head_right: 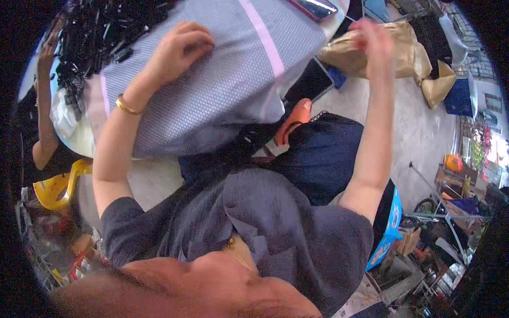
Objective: Inspecting and sorting a large pile of black plastic clips on a table.
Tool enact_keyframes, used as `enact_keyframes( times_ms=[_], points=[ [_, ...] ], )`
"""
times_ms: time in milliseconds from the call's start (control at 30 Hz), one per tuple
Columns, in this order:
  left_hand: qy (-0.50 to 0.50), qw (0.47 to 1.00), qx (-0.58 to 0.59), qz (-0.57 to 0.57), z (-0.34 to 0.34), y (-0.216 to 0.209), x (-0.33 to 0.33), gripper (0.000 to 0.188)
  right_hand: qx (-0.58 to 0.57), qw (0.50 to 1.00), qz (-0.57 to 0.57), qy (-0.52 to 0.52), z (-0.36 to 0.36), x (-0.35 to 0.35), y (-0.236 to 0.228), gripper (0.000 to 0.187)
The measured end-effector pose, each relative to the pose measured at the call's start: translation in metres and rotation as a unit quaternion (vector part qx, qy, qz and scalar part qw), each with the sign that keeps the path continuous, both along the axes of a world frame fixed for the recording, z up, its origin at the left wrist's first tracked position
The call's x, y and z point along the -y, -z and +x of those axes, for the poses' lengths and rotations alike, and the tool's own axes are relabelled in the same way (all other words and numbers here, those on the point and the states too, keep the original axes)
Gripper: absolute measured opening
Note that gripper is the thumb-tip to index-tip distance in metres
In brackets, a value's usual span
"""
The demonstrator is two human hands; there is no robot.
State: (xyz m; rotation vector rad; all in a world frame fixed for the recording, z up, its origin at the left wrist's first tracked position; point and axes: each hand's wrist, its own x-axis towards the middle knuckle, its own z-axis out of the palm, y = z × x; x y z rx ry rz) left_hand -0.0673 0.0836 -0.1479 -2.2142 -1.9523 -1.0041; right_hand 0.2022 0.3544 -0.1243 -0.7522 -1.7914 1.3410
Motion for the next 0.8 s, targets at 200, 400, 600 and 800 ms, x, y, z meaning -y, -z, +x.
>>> enact_keyframes(
  times_ms=[200,400,600,800],
  points=[
    [-0.020,1.000,-0.016,-0.016,0.004,-0.004,0.005,0.010,0.412,0.862,-0.029,-0.295,0.050,0.180,0.144,0.022],
    [-0.024,0.998,0.046,-0.024,0.000,-0.010,0.001,0.010,0.285,0.812,-0.307,-0.406,-0.004,0.238,0.152,0.035],
    [-0.066,0.988,0.118,-0.076,0.011,-0.016,-0.003,0.013,0.193,0.824,-0.279,-0.453,0.005,0.158,0.138,0.033],
    [-0.073,0.980,0.153,-0.100,0.010,-0.026,-0.001,0.019,0.233,0.844,-0.142,-0.462,-0.035,0.104,0.215,0.030]
  ],
)
